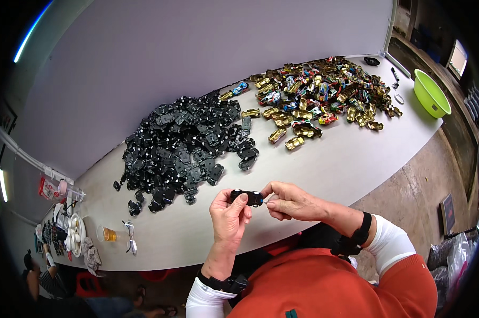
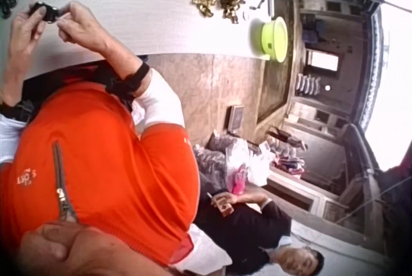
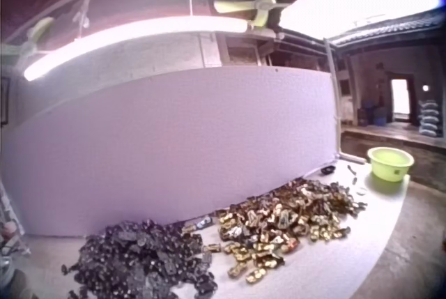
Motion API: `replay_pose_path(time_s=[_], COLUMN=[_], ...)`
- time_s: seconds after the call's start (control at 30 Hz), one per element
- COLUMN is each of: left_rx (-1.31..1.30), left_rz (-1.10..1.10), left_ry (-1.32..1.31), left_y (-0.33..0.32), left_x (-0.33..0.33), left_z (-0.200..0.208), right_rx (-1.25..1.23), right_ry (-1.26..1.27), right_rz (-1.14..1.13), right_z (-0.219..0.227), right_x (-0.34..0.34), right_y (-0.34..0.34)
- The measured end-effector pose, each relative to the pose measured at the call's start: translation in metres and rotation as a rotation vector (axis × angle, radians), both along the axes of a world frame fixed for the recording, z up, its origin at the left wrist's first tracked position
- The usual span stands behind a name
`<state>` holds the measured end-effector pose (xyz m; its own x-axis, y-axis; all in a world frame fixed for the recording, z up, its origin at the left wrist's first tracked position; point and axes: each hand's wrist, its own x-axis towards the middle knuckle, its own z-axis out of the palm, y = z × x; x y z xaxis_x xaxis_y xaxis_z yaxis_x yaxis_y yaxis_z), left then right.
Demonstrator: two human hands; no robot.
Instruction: The person assembles small keychains by hand at a workbench. They pick up a black plastic base and a small metal car charm, then press the two parts together to form a complete unit. The person repeats this process with multiple items, handling them one at a time.
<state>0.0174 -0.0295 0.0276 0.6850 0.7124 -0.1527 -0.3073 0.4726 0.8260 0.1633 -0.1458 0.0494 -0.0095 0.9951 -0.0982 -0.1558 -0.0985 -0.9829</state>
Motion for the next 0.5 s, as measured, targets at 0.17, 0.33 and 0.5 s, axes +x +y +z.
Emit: replay_pose_path(time_s=[0.17,0.33,0.5], left_rx=[-0.099,-0.046,0.136], left_rz=[0.162,-0.005,-0.320], left_ry=[-0.034,-0.101,0.053], left_y=[-0.010,-0.019,0.001], left_x=[0.012,0.005,-0.017], left_z=[-0.006,-0.015,-0.020], right_rx=[-0.021,-0.034,-0.052], right_ry=[-0.043,-0.262,-0.247], right_rz=[-0.102,0.013,-0.040], right_z=[-0.016,-0.014,0.006], right_x=[-0.018,-0.007,0.016], right_y=[0.006,0.000,0.001])
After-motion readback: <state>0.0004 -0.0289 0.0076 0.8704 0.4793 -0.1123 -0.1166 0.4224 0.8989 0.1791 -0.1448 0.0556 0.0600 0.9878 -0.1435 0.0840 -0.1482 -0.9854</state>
